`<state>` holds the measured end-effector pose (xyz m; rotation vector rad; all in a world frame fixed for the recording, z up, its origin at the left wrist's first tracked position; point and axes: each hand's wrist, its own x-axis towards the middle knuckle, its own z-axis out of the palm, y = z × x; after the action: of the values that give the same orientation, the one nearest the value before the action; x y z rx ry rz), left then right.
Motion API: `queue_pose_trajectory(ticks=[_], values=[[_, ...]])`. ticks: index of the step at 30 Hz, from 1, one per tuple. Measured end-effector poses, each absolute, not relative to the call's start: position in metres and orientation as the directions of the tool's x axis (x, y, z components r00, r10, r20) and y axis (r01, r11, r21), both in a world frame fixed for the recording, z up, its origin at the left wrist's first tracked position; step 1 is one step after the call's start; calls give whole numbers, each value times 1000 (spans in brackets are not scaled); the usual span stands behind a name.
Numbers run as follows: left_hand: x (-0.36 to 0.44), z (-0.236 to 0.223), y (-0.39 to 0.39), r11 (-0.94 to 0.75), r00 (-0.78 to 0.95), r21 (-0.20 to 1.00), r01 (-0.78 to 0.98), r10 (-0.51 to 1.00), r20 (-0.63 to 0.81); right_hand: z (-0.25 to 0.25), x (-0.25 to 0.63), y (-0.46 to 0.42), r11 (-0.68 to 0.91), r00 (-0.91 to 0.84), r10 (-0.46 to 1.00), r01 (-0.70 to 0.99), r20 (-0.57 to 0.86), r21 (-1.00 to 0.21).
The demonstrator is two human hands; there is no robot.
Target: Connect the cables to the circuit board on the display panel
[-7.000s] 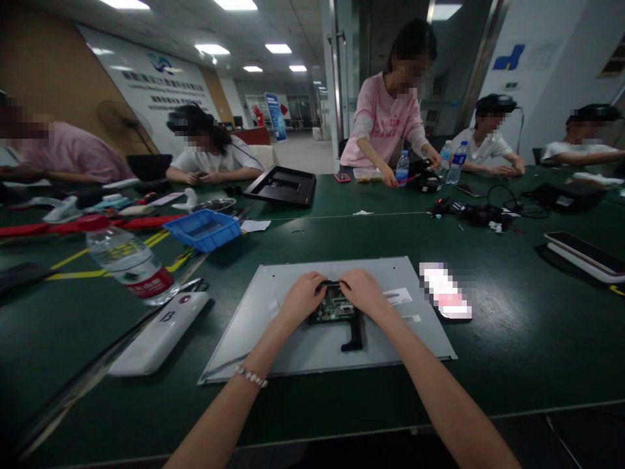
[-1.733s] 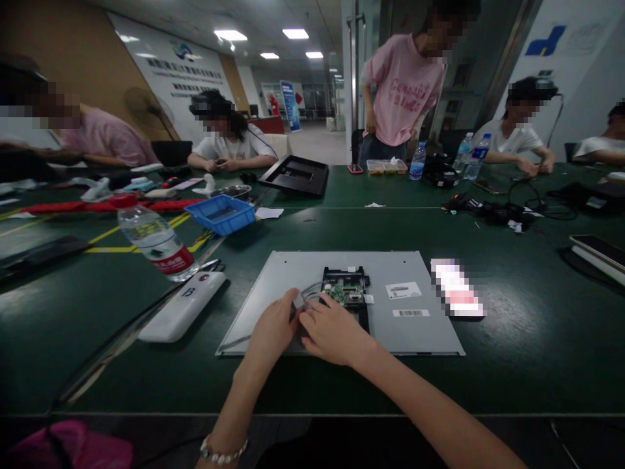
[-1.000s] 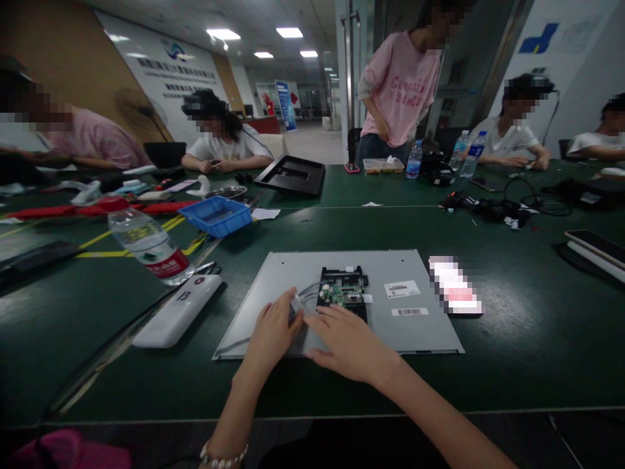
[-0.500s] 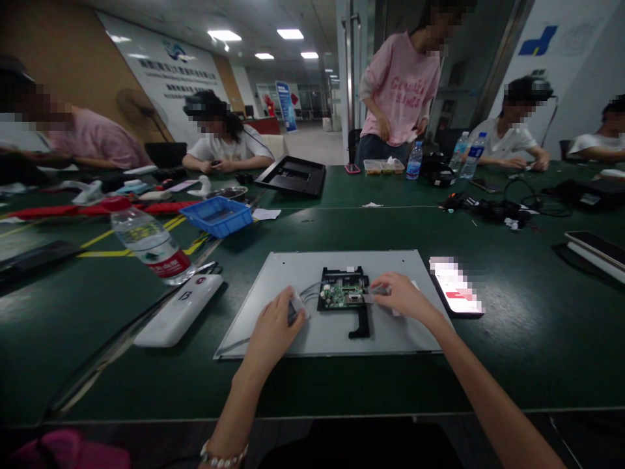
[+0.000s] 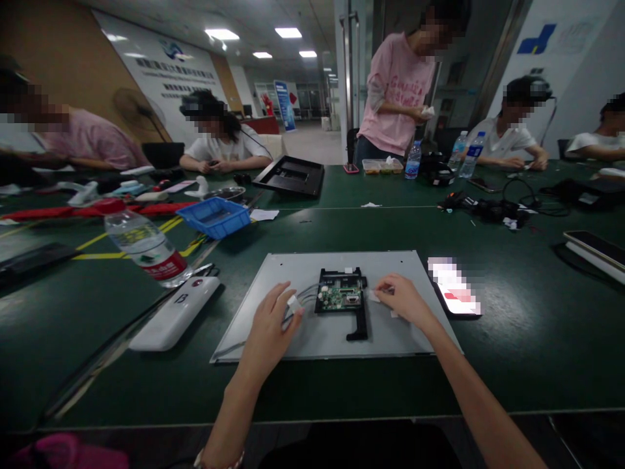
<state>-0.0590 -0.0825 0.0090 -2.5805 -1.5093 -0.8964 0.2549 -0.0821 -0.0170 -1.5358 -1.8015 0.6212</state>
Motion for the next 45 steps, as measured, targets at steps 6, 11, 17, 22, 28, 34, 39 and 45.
queue_pose_trajectory(ticks=[6, 11, 17, 22, 28, 34, 39, 45], values=[[-59, 12, -86, -567, 481, 176, 804, 796, 367, -22, 270, -85, 85, 44, 984, 738, 174, -670], [-60, 14, -83, -535, 473, 130, 835, 817, 328, -20, 267, -83, 78, 80, 975, 750, 207, -657], [-66, 17, -81, -478, 334, 148, 866, 771, 542, 7, 242, -65, 282, -125, 946, 771, 298, -571], [-74, 13, -80, -382, 223, 190, 904, 802, 554, 19, 213, -41, 387, -260, 914, 791, 311, -475], [-77, 12, -81, -243, 129, 209, 947, 885, 448, 13, 196, -23, 304, -183, 941, 827, 284, -473], [-77, 11, -83, -173, 69, 218, 960, 907, 415, 12, 216, -26, 220, -65, 917, 906, 392, -363], [-75, 11, -84, -148, 48, 223, 964, 915, 401, -8, 246, -31, 153, -42, 947, 929, 317, -336], [-70, 17, -81, -179, 49, 249, 952, 891, 452, -23, 261, -32, 178, -32, 942, 890, 333, -420]])
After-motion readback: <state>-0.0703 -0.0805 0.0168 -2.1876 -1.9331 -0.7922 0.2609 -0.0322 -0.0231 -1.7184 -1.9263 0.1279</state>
